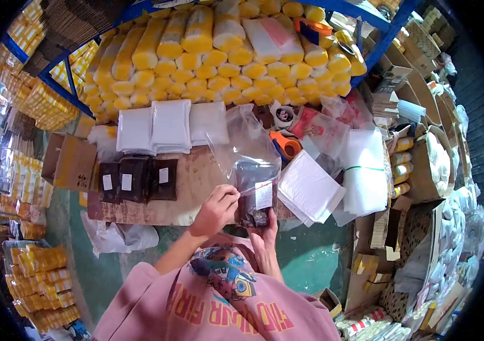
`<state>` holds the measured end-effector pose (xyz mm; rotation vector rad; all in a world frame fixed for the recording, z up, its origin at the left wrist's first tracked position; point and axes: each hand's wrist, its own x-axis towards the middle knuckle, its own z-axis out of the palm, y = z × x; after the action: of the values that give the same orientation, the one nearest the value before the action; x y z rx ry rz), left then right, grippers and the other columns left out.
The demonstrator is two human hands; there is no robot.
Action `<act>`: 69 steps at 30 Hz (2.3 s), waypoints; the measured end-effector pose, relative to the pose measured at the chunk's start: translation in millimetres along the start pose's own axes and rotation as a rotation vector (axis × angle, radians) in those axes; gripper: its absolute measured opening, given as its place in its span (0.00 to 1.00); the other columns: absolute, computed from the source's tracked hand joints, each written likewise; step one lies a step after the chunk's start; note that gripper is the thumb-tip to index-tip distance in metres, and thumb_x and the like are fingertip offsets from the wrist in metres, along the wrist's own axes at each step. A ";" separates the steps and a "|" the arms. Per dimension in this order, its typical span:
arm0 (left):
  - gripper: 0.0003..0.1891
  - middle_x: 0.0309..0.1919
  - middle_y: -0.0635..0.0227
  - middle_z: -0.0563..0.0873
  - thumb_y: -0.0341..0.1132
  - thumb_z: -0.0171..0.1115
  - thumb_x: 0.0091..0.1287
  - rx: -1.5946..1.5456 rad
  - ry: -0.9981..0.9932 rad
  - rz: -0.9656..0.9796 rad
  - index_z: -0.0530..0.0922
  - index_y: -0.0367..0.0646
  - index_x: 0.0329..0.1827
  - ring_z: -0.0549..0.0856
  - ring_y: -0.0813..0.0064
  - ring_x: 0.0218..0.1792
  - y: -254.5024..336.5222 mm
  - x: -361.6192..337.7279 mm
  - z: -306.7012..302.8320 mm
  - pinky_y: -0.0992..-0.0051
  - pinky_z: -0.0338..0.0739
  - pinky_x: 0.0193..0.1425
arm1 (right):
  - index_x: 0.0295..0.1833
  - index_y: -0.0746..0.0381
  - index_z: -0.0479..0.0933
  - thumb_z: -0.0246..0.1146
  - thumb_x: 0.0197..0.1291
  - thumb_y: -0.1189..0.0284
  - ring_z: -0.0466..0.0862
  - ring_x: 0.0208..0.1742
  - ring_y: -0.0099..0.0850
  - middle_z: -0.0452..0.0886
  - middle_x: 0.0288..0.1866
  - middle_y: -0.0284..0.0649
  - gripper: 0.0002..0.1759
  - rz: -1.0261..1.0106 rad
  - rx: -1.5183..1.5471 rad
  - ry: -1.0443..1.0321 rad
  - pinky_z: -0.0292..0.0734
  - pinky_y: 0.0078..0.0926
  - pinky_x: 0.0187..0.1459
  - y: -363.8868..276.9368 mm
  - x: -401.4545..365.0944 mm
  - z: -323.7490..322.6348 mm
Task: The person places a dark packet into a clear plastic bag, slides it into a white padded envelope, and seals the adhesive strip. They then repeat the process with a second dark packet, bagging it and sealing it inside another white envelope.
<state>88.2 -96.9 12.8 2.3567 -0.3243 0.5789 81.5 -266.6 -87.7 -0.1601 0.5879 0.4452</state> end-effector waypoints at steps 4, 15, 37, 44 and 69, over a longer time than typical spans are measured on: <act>0.07 0.55 0.57 0.77 0.25 0.69 0.52 0.136 0.141 -0.102 0.83 0.35 0.34 0.81 0.63 0.49 15.7 17.1 -24.3 0.72 0.77 0.49 | 0.62 0.59 0.72 0.65 0.60 0.63 0.76 0.63 0.41 0.77 0.62 0.41 0.26 -0.016 -0.051 -0.065 0.68 0.48 0.67 -4.8 -0.5 -1.0; 0.30 0.47 0.63 0.83 0.26 0.71 0.57 -1.294 0.179 -0.851 0.68 0.37 0.62 0.83 0.75 0.45 -0.1 35.5 -17.8 0.74 0.79 0.51 | 0.65 0.57 0.69 0.68 0.57 0.56 0.72 0.66 0.40 0.74 0.65 0.39 0.33 0.050 -0.123 -0.083 0.62 0.46 0.71 17.0 -14.9 20.8; 0.30 0.46 0.66 0.83 0.32 0.77 0.49 -1.058 -0.260 -0.997 0.75 0.36 0.55 0.82 0.78 0.45 15.2 -31.4 -36.9 0.76 0.77 0.50 | 0.54 0.71 0.73 0.71 0.53 0.74 0.82 0.42 0.29 0.82 0.45 0.42 0.24 0.100 -1.104 0.009 0.78 0.27 0.46 -17.0 -41.4 97.5; 0.31 0.48 0.65 0.83 0.33 0.76 0.51 -1.164 -0.334 -1.126 0.73 0.35 0.58 0.81 0.77 0.47 21.3 -31.8 -43.1 0.76 0.75 0.53 | 0.48 0.71 0.77 0.71 0.53 0.72 0.82 0.40 0.27 0.83 0.41 0.41 0.20 0.123 -1.205 0.060 0.78 0.25 0.43 -16.2 -63.5 100.2; 0.21 0.09 0.80 0.66 0.43 0.74 0.58 -1.183 -0.573 -1.685 0.71 0.51 0.15 0.62 0.86 0.09 -62.5 -50.1 -7.4 0.82 0.58 0.16 | 0.23 0.57 0.70 0.62 0.66 0.63 0.57 0.07 0.16 0.63 0.12 0.26 0.19 0.771 -1.000 0.362 0.50 0.15 0.07 -16.1 18.2 58.9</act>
<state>65.9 -42.1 -41.6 0.9025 0.8335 -0.8835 131.6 -258.5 -49.2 -1.0018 0.7280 1.4665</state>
